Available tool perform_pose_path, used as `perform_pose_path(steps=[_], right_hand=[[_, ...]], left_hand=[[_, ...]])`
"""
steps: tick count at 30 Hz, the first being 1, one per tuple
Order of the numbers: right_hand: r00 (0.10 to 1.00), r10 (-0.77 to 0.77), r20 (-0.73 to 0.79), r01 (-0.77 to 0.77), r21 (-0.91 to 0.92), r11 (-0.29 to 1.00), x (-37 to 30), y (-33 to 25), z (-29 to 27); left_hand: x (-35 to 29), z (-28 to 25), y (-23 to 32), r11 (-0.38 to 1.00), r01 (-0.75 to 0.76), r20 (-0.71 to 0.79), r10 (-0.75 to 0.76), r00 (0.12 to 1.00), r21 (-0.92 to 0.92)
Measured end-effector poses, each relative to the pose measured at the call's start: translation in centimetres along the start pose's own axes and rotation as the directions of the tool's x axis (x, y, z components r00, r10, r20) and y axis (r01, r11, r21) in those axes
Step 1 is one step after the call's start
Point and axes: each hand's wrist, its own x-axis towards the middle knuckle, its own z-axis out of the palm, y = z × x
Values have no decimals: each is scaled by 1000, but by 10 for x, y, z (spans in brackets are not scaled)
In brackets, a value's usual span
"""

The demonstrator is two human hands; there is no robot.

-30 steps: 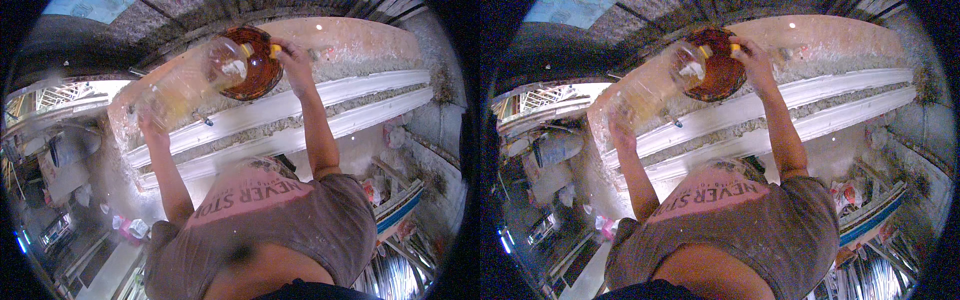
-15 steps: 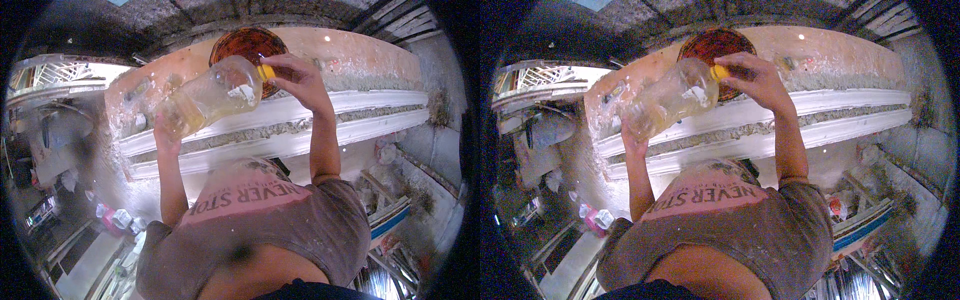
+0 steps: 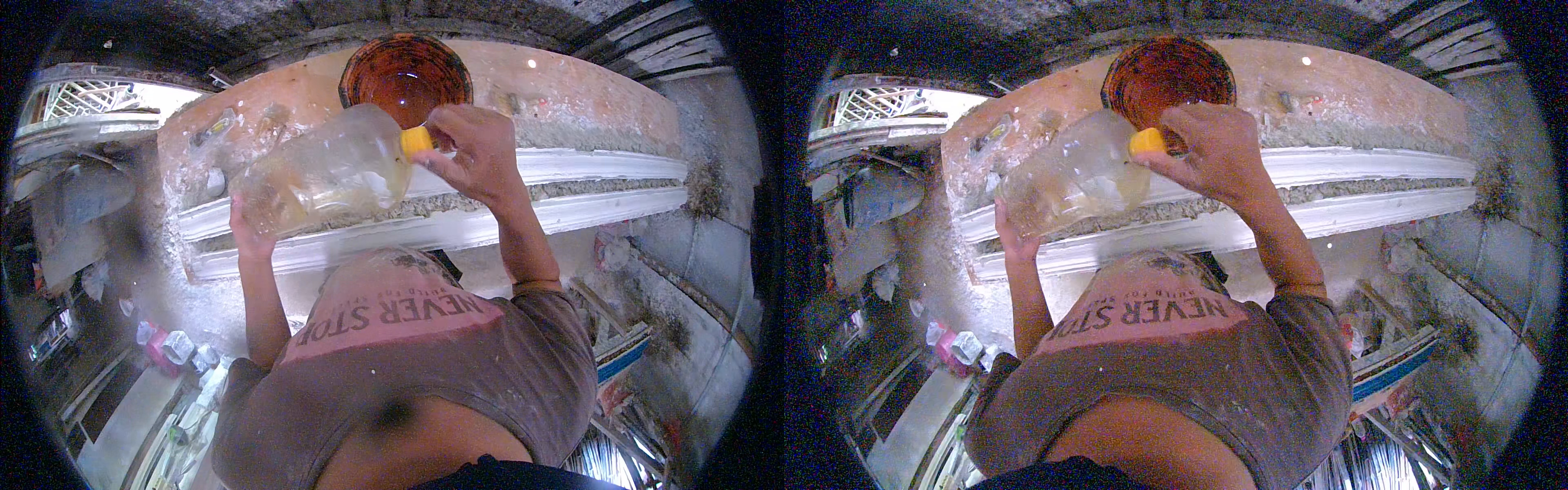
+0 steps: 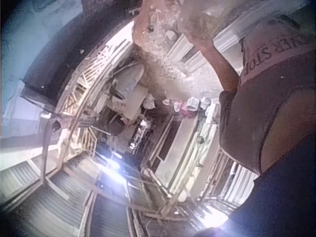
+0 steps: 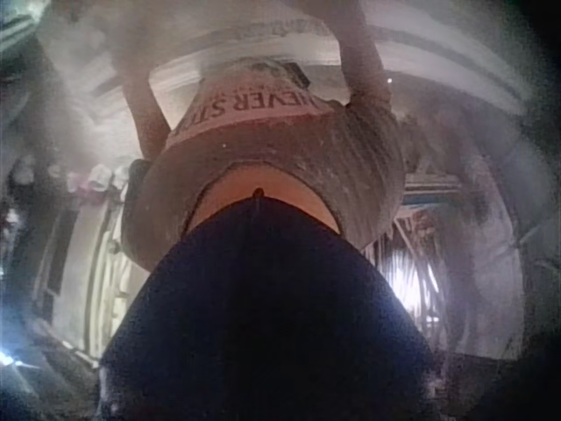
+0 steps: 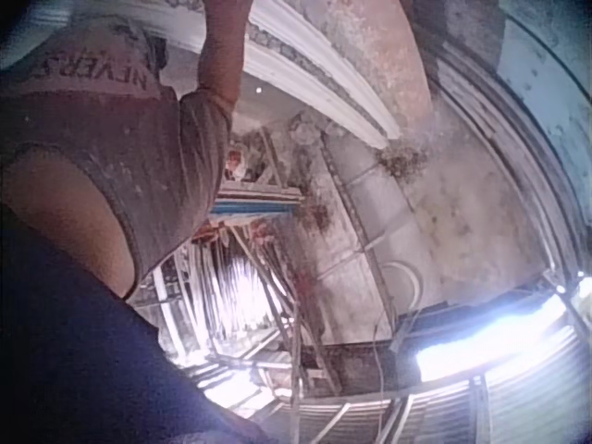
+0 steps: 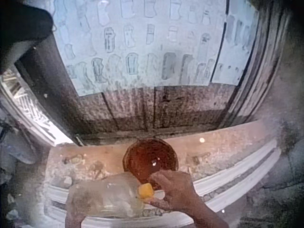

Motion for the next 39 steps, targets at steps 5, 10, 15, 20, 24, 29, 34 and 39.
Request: perform_pose_path(steps=[5, 10, 15, 20, 24, 29, 34, 39], right_hand=[[994, -55, -90, 70, 168, 983, 3, -3, 25], [824, 540, 171, -564, 326, 758, -9, -13, 38], [967, 134, -218, -80, 240, 968, -32, -13, 34], [897, 139, -420, -9, 297, 955, -68, -38, 22], [821, 292, -490, -156, 300, 941, -119, -79, 1], [602, 594, -533, -430, 410, 804, -203, -133, -21], [397, 712, -579, -372, 608, 702, -304, -194, -38], [77, 599, -797, -535, 474, 699, -424, -250, -44]], left_hand=[[0, -15, 6, 997, -72, 28, 71, 997, 33], [-6, -38, -5, 840, -537, 178, 519, 836, 76], [-28, -12, 16, 960, -216, 104, 200, 974, 177], [-34, -18, -11, 951, -307, 261, 289, 921, 29], [-37, -19, -35, 861, -509, 486, 448, 750, -9], [-26, 11, -89, 996, -86, 632, 90, 770, -37], [-103, 91, -172, 976, 157, 816, -211, 538, 148], [-185, 133, -284, 692, 579, 844, -537, 14, 430]])
